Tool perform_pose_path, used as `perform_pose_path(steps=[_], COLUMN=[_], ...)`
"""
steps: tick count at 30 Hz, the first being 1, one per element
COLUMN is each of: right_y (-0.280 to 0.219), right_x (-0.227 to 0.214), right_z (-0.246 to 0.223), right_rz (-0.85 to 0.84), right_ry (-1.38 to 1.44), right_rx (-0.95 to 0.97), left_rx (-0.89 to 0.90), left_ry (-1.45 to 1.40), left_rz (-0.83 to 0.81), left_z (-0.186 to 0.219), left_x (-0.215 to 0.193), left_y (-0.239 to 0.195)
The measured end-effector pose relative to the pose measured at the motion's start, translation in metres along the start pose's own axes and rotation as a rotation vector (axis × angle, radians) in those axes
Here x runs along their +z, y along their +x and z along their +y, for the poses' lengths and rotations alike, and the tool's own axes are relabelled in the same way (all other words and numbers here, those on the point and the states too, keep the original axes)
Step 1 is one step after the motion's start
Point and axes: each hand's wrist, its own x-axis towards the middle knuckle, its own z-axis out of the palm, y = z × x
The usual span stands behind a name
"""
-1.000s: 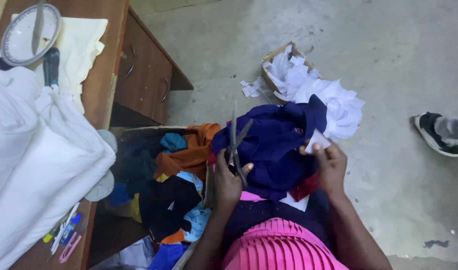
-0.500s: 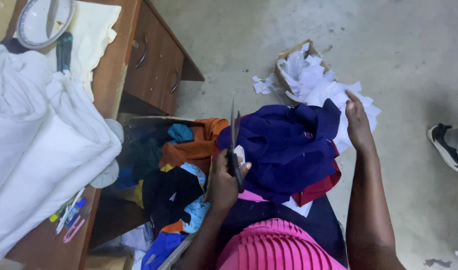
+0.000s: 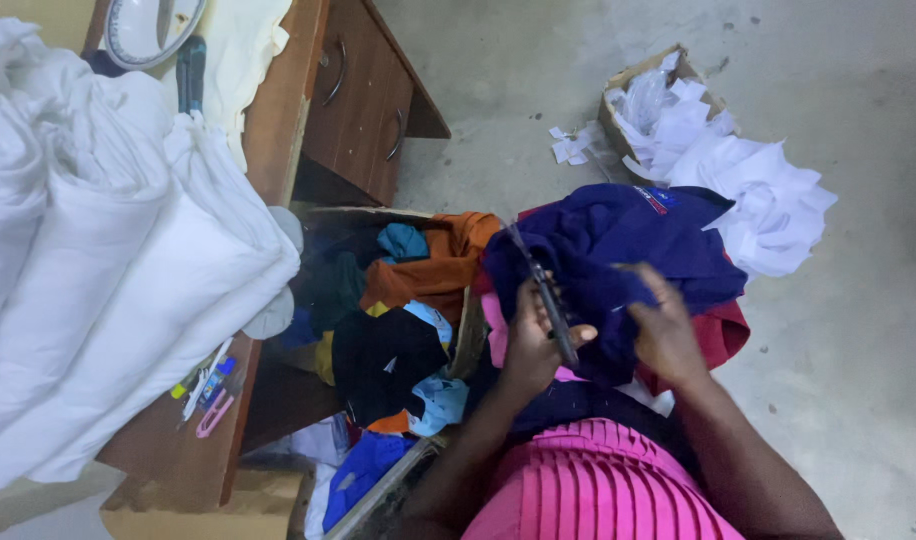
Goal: The person uses a pair of scissors to cut a white piece of paper into smaller pieces. The person holds the paper with one hand and cuts it with the other, repeating the action multiple times.
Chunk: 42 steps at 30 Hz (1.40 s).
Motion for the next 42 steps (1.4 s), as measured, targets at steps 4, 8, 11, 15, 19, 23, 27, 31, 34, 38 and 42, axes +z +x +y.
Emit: perform_pose_path(steps=[4, 8, 11, 15, 19, 23, 27, 31, 34, 38, 42], right_y=[-0.036, -0.054, -0.059, -0.037, 0.008, 0.016, 0.019, 0.051, 0.033, 0.003, -0.030], right_x=[0.082, 0.115, 0.121, 0.090, 0.021, -0.026, -0.031, -0.041, -0.036, -0.015, 0.039], right_z=[-0.027, -0.053, -0.052, 0.003, 0.042, 0.025, 0.030, 0.067, 0.038, 0.010, 0.042], right_rz=[-0.406, -0.678, -0.864, -0.967, -0.411, -0.149, -0.025, -0.024, 0.145, 0.335, -0.176], right_ry=[0.240, 0.285, 0.056, -0.370, -0.666, -0.878, -1.086, -1.220, -0.956, -1.189, -1.194], right_rx=[-0.215, -0.235, -0.287, -0.391, -0.362, -0.401, -0.324, -0.383, -0.476, -0.654, -0.515], left_rx=[-0.010, 0.017, 0.302, 0.041, -0.610, -0.904, -0.583, -0.373, -0.359, -0.381, -0.410], left_ry=[-0.051, 0.023, 0.470, 0.985, 1.233, 1.559, 1.060, 0.352, 0.673, 0.800, 0.768], left_rz=[0.266, 0.567, 0.707, 0.820, 0.690, 0.727, 0.661, 0.265, 0.205, 0.239, 0.173], left_z=[0.050, 0.050, 0.055, 0.088, 0.054, 0.001, -0.007, -0.011, 0.002, -0.040, -0.104], left_x=[-0.044, -0.108, -0.183, -0.250, -0.317, -0.325, -0.268, -0.157, -0.097, -0.077, -0.080], left_y=[-0.017, -0.048, -0.083, -0.135, -0.163, -0.164, -0.114, -0.057, -0.018, 0.006, 0.027])
